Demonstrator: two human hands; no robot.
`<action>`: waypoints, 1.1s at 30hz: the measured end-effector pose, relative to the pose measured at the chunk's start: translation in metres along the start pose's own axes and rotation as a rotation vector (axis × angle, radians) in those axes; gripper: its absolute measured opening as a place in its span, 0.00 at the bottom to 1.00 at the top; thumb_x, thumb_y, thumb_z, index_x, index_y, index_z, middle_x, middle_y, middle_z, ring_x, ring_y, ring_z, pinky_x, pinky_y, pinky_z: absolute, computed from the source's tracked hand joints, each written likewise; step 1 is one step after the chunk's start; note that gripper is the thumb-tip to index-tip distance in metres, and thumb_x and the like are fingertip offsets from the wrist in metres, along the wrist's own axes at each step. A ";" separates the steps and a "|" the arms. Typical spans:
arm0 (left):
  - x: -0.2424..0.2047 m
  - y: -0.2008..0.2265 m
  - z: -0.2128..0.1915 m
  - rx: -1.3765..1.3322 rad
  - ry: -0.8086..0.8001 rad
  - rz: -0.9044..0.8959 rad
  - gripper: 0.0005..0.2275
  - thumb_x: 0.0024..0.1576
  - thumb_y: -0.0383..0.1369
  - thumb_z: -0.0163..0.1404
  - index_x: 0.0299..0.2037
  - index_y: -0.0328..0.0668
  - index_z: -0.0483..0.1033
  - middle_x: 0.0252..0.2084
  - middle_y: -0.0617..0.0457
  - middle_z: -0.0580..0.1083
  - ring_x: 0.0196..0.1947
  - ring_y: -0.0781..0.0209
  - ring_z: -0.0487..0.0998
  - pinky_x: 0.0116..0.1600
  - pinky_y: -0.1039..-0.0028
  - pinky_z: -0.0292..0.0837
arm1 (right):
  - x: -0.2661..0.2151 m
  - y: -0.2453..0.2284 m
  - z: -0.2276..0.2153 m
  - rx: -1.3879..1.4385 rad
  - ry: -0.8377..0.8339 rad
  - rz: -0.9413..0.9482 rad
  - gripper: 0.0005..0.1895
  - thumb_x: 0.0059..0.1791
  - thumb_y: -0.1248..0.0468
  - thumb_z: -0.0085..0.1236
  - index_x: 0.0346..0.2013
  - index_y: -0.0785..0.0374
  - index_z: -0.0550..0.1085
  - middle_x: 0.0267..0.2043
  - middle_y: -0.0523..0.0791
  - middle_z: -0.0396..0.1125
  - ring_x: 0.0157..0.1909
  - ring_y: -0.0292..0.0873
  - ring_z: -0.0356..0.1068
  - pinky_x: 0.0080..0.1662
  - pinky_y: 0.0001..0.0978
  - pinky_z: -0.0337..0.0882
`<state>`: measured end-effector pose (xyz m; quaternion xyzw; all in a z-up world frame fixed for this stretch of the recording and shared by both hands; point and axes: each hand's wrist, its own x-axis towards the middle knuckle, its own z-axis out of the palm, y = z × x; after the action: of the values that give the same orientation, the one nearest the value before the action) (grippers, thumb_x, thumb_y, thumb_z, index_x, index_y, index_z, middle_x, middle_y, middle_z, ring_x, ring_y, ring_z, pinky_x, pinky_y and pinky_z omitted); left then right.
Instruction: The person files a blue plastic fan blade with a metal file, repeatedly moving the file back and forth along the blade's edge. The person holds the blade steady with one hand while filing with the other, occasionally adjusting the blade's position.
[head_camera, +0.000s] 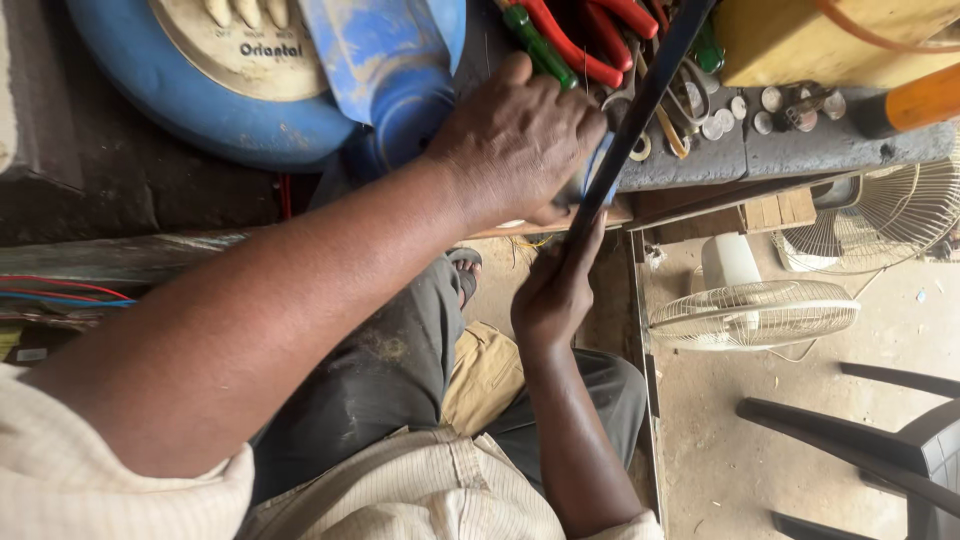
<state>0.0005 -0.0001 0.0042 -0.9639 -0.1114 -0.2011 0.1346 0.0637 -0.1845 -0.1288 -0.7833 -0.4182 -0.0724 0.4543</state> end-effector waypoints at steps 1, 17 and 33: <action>0.001 0.001 0.000 0.009 0.004 0.004 0.39 0.38 0.67 0.60 0.48 0.41 0.72 0.37 0.53 0.73 0.37 0.58 0.76 0.52 0.62 0.60 | -0.005 -0.001 -0.003 -0.028 -0.027 0.002 0.31 0.59 0.67 0.44 0.77 0.68 0.50 0.41 0.56 0.73 0.30 0.49 0.74 0.33 0.38 0.73; 0.007 0.004 -0.011 -0.035 -0.189 0.047 0.42 0.35 0.68 0.63 0.47 0.38 0.71 0.35 0.51 0.73 0.35 0.56 0.77 0.50 0.61 0.63 | -0.029 0.002 -0.026 -0.118 -0.057 -0.146 0.32 0.59 0.67 0.43 0.77 0.69 0.49 0.42 0.59 0.71 0.35 0.54 0.74 0.35 0.38 0.73; 0.000 0.008 0.001 -0.024 0.015 0.061 0.41 0.36 0.69 0.61 0.45 0.37 0.73 0.34 0.52 0.70 0.36 0.57 0.73 0.50 0.62 0.61 | 0.001 -0.025 -0.033 -0.119 -0.125 0.025 0.33 0.60 0.69 0.43 0.79 0.63 0.47 0.35 0.52 0.71 0.29 0.49 0.72 0.34 0.37 0.72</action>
<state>0.0028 -0.0073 0.0013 -0.9668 -0.0783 -0.2055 0.1301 0.0549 -0.2041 -0.0929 -0.8170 -0.4309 -0.0424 0.3809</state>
